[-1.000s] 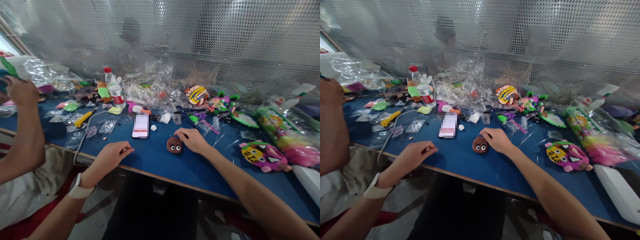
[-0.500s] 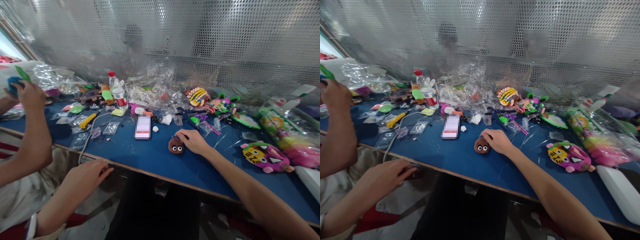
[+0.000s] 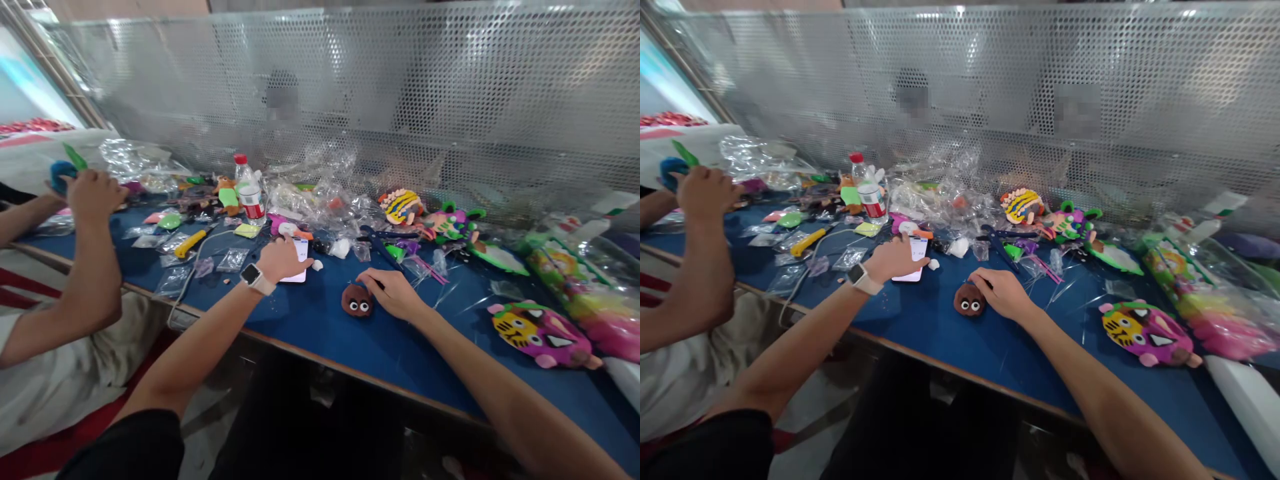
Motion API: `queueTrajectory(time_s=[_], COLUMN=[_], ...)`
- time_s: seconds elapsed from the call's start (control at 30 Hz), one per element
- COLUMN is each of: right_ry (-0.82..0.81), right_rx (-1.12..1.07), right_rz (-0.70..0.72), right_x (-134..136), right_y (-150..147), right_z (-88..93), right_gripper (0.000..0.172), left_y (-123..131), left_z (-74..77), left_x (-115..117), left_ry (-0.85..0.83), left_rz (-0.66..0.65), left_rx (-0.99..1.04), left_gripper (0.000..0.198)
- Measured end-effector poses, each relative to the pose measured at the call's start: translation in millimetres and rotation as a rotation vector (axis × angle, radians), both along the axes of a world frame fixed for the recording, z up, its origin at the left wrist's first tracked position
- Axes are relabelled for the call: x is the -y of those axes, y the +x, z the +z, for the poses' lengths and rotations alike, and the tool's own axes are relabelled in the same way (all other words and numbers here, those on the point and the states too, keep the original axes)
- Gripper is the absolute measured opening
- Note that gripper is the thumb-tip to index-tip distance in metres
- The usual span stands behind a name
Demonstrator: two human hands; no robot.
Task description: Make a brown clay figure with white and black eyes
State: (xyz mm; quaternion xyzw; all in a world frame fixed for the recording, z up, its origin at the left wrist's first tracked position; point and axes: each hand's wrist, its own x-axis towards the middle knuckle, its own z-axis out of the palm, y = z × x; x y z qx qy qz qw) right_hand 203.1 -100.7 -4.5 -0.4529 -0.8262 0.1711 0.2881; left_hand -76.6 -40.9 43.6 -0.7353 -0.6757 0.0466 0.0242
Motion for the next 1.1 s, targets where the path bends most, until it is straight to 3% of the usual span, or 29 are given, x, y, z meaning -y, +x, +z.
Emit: queueTrajectory(time_s=[0.1, 0.53, 0.73, 0.87, 0.97, 1.03, 1.1], right_ry=[-0.008, 0.029, 0.018, 0.023, 0.047, 0.067, 0.071], right_rx=[0.008, 0.005, 0.017, 0.005, -0.027, -0.062, -0.105], right_rz=[0.009, -0.004, 0.006, -0.002, -0.023, -0.069, -0.137], right_x=[1.0, 1.6, 4.0, 3.2, 1.6, 1.0, 1.4], right_y=[-0.5, 0.5, -0.6, -0.3, 0.1, -0.2, -1.0], right_z=[-0.6, -4.6, -2.2, -2.5, -4.1, -4.3, -3.3], right_gripper=[0.036, 0.038, 0.037, 0.036, 0.034, 0.034, 0.034], left_y=[2.2, -1.3, -3.4, -3.0, 2.1, 12.2, 28.5], left_z=[-6.1, -14.4, -18.1, -13.0, -0.3, 10.2, 17.7], left_x=[-13.2, -23.0, -19.6, -11.6, -0.1, 8.0, 14.1], left_ry=[-0.036, -0.009, -0.008, -0.006, 0.046, 0.235, 0.320], left_rz=[0.046, 0.048, 0.071, 0.063, 0.051, -0.081, -0.388], left_rx=[0.037, 0.116, 0.124, 0.129, 0.120, 0.105, 0.121], left_gripper=[0.097, 0.107, 0.098, 0.090, 0.084, 0.054, 0.027])
